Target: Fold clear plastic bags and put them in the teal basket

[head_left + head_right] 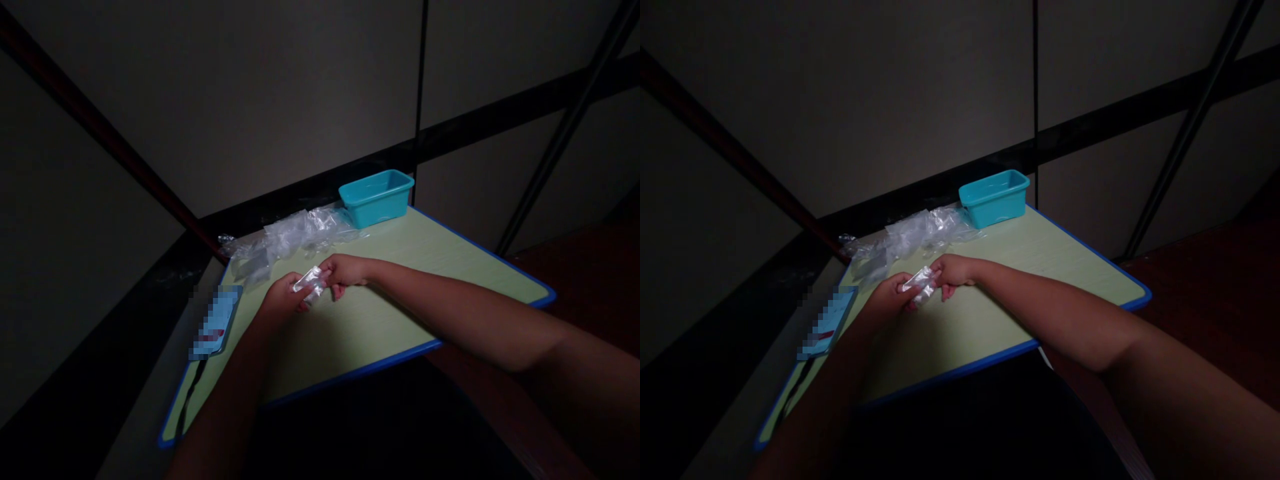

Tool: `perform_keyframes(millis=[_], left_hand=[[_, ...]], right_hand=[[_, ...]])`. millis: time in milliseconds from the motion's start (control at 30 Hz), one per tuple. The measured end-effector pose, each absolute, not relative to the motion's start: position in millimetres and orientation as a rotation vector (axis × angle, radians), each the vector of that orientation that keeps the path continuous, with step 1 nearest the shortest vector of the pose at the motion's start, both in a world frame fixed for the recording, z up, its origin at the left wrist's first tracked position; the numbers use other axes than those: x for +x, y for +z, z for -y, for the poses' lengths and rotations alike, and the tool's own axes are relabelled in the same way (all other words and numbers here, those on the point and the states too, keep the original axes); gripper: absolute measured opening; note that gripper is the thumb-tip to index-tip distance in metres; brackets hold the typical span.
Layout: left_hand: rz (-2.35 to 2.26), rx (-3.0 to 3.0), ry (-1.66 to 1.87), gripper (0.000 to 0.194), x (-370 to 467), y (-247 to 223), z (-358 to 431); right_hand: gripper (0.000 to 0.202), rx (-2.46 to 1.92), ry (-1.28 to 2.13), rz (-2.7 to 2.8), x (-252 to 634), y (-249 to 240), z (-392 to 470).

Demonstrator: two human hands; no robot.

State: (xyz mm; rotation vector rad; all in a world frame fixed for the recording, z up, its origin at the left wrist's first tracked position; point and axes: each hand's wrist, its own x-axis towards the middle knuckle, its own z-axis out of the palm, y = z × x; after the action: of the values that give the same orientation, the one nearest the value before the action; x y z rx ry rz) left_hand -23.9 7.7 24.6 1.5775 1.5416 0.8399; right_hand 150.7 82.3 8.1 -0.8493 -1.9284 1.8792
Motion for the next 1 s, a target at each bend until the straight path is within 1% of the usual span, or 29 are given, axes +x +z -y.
perform_keyframes(millis=[200,433,833,900,1000], left_hand=[[-1.504,1.551,0.795,0.044,-24.6,19.5,-6.9],[-1.472,1.536,0.759,0.036,-26.7,18.3,-7.1],[-1.556,1.562,0.685,0.038,-22.6,26.3,-3.1],[-1.579,1.558,0.710,0.037,-22.3,26.2,-4.4],[-1.620,1.543,0.855,0.030,-24.2,25.3,-8.1]], right_hand=[[0.012,-0.895,1.871,1.906,149.5,7.2,-82.1],[0.012,-0.913,1.848,1.924,149.2,8.8,-79.6],[0.011,-0.914,1.838,1.944,147.8,6.0,-81.8],[0.011,-0.910,1.840,1.942,147.9,5.4,-82.4],[0.011,-0.905,1.833,1.946,148.0,5.6,-82.4]])
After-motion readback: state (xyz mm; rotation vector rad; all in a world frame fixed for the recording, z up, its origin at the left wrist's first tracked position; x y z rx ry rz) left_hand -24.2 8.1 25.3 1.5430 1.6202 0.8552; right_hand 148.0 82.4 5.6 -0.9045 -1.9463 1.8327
